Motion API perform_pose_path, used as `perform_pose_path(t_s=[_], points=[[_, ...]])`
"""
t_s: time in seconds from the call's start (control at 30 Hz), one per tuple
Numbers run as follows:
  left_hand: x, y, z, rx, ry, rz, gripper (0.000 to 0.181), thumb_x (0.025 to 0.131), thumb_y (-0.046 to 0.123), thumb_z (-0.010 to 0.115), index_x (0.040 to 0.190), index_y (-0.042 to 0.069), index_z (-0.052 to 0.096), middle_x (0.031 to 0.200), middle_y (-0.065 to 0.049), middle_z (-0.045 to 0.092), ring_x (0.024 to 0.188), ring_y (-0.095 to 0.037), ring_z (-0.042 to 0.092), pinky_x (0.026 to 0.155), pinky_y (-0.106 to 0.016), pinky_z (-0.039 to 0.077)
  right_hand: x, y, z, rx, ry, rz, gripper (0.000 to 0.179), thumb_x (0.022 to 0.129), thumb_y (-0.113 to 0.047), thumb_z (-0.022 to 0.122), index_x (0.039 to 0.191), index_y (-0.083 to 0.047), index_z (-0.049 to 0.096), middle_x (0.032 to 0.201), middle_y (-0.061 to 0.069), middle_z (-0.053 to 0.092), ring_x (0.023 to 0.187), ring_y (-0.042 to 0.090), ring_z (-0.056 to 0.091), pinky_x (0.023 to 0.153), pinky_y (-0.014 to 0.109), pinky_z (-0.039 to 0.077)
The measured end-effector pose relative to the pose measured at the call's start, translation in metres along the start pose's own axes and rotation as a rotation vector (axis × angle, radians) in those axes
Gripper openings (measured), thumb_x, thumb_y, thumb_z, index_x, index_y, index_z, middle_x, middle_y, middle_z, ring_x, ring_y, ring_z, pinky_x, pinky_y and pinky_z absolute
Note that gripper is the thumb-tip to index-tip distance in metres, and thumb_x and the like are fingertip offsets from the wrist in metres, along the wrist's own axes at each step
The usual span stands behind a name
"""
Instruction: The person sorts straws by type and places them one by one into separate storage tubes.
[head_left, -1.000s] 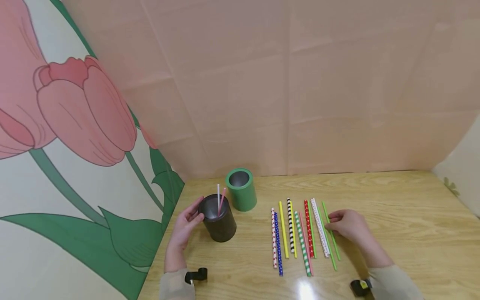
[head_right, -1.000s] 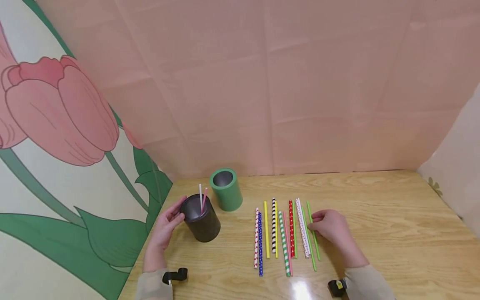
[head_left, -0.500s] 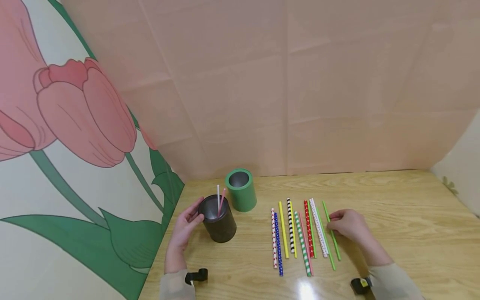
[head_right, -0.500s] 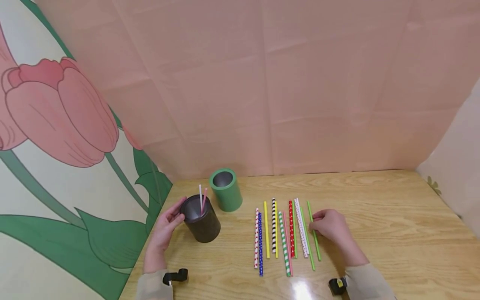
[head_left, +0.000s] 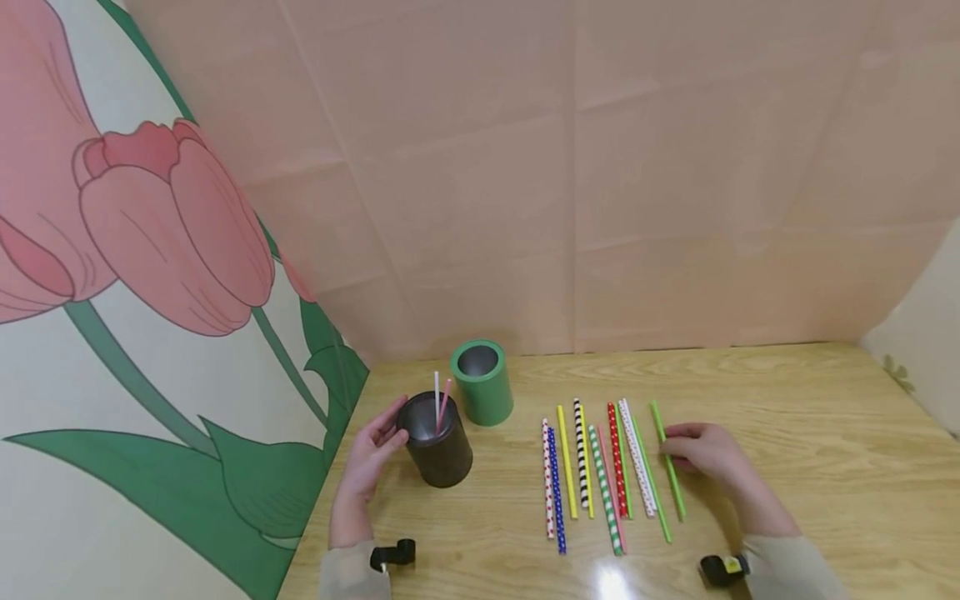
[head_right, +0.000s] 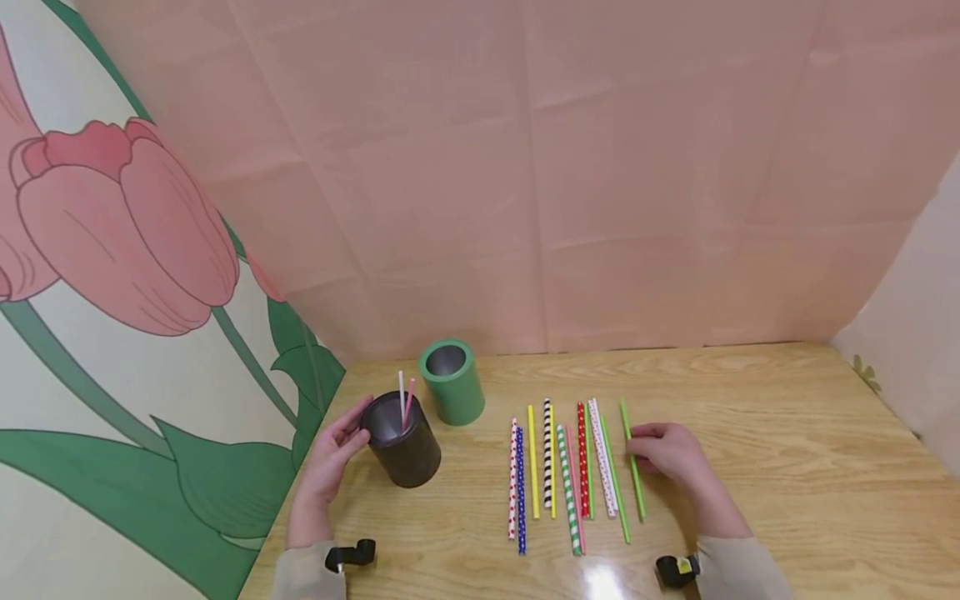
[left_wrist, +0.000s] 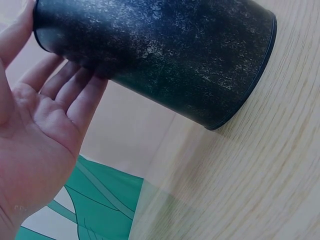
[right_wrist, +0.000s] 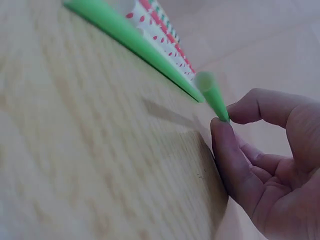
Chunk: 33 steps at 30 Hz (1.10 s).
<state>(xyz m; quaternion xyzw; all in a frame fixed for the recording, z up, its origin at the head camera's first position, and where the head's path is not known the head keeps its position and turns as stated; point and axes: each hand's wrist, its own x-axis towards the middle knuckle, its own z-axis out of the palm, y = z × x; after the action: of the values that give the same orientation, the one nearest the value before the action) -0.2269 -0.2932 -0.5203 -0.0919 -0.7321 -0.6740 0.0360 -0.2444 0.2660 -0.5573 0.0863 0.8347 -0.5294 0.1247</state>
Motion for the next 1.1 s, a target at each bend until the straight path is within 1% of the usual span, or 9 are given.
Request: perform_pose_path(t_s=[0.17, 0.23, 0.37, 0.47, 0.57, 0.7, 0.9, 1.0, 1.1], points=[[0.001, -0.002, 0.001, 0.002, 0.010, -0.004, 0.056, 0.104, 0.001, 0.067, 0.158, 0.001, 0.051, 0.163, -0.020, 0.047, 0.139, -0.015, 0.055, 0.105, -0.021, 0.048, -0.001, 0.003, -0.003, 0.080, -0.020, -0.016, 0.060, 0.098, -0.017, 0.076, 0.142, 0.017, 0.054, 0.122, 0.023, 0.071, 0.093, 0.015, 0.072, 0.079, 0.032, 0.062], [0.002, -0.002, 0.001, -0.002, 0.014, -0.010, 0.056, 0.104, 0.002, 0.067, 0.158, 0.001, 0.051, 0.163, -0.019, 0.047, 0.138, -0.012, 0.056, 0.105, -0.021, 0.048, -0.001, 0.005, -0.004, 0.107, -0.030, -0.029, 0.061, 0.098, -0.016, 0.076, 0.143, 0.019, 0.052, 0.120, 0.020, 0.072, 0.092, 0.013, 0.072, 0.080, 0.031, 0.062], [0.002, -0.002, 0.002, -0.005, 0.011, -0.007, 0.056, 0.104, 0.000, 0.066, 0.158, 0.000, 0.050, 0.163, -0.020, 0.046, 0.141, -0.018, 0.054, 0.105, -0.021, 0.048, -0.002, 0.006, -0.005, 0.167, -0.040, -0.028, 0.064, 0.098, -0.013, 0.075, 0.146, 0.020, 0.047, 0.118, 0.015, 0.073, 0.091, 0.010, 0.072, 0.081, 0.030, 0.062], [0.003, -0.002, 0.003, -0.009, 0.011, -0.010, 0.056, 0.104, -0.001, 0.066, 0.158, -0.001, 0.050, 0.164, -0.020, 0.046, 0.145, -0.026, 0.050, 0.105, -0.020, 0.048, -0.003, 0.007, -0.006, 0.215, -0.047, -0.019, 0.070, 0.099, -0.012, 0.074, 0.151, 0.019, 0.041, 0.116, 0.012, 0.073, 0.091, 0.011, 0.072, 0.081, 0.030, 0.062], [0.004, -0.001, 0.004, -0.003, 0.011, -0.011, 0.056, 0.104, 0.001, 0.066, 0.158, 0.000, 0.050, 0.163, -0.020, 0.046, 0.146, -0.028, 0.049, 0.105, -0.020, 0.048, -0.004, 0.008, -0.009, 0.268, -0.060, -0.017, 0.075, 0.099, -0.010, 0.073, 0.156, 0.019, 0.033, 0.112, 0.007, 0.073, 0.089, 0.012, 0.073, 0.081, 0.030, 0.062], [0.005, -0.001, 0.004, 0.001, 0.004, -0.005, 0.057, 0.104, 0.002, 0.067, 0.158, 0.000, 0.050, 0.163, -0.022, 0.046, 0.143, -0.024, 0.052, 0.105, -0.021, 0.048, -0.005, 0.010, -0.012, 0.345, -0.078, -0.017, 0.077, 0.101, -0.006, 0.069, 0.159, 0.018, 0.025, 0.105, 0.002, 0.074, 0.086, 0.011, 0.074, 0.079, 0.029, 0.063], [0.004, -0.001, 0.002, -0.011, -0.007, 0.010, 0.057, 0.103, 0.000, 0.066, 0.158, -0.002, 0.049, 0.163, -0.023, 0.045, 0.139, -0.012, 0.054, 0.106, -0.020, 0.047, -0.005, 0.013, -0.013, 0.408, -0.115, -0.019, 0.078, 0.102, -0.003, 0.067, 0.161, 0.018, 0.019, 0.103, 0.004, 0.077, 0.086, 0.013, 0.075, 0.080, 0.029, 0.063], [0.003, -0.002, 0.000, -0.017, -0.009, 0.006, 0.058, 0.103, 0.000, 0.066, 0.158, -0.002, 0.049, 0.164, -0.023, 0.044, 0.137, -0.007, 0.055, 0.106, -0.020, 0.047, -0.006, 0.013, -0.012, 0.449, -0.124, -0.015, 0.078, 0.102, -0.002, 0.067, 0.160, 0.018, 0.020, 0.102, 0.005, 0.077, 0.087, 0.014, 0.076, 0.080, 0.029, 0.063], [0.002, -0.002, -0.001, -0.015, -0.012, 0.005, 0.058, 0.103, -0.001, 0.065, 0.159, -0.003, 0.048, 0.164, -0.023, 0.043, 0.137, -0.006, 0.054, 0.106, -0.020, 0.048, -0.006, 0.013, -0.013, 0.487, -0.138, -0.030, 0.072, 0.102, -0.001, 0.066, 0.158, 0.018, 0.024, 0.103, 0.005, 0.077, 0.088, 0.015, 0.076, 0.080, 0.029, 0.063]])
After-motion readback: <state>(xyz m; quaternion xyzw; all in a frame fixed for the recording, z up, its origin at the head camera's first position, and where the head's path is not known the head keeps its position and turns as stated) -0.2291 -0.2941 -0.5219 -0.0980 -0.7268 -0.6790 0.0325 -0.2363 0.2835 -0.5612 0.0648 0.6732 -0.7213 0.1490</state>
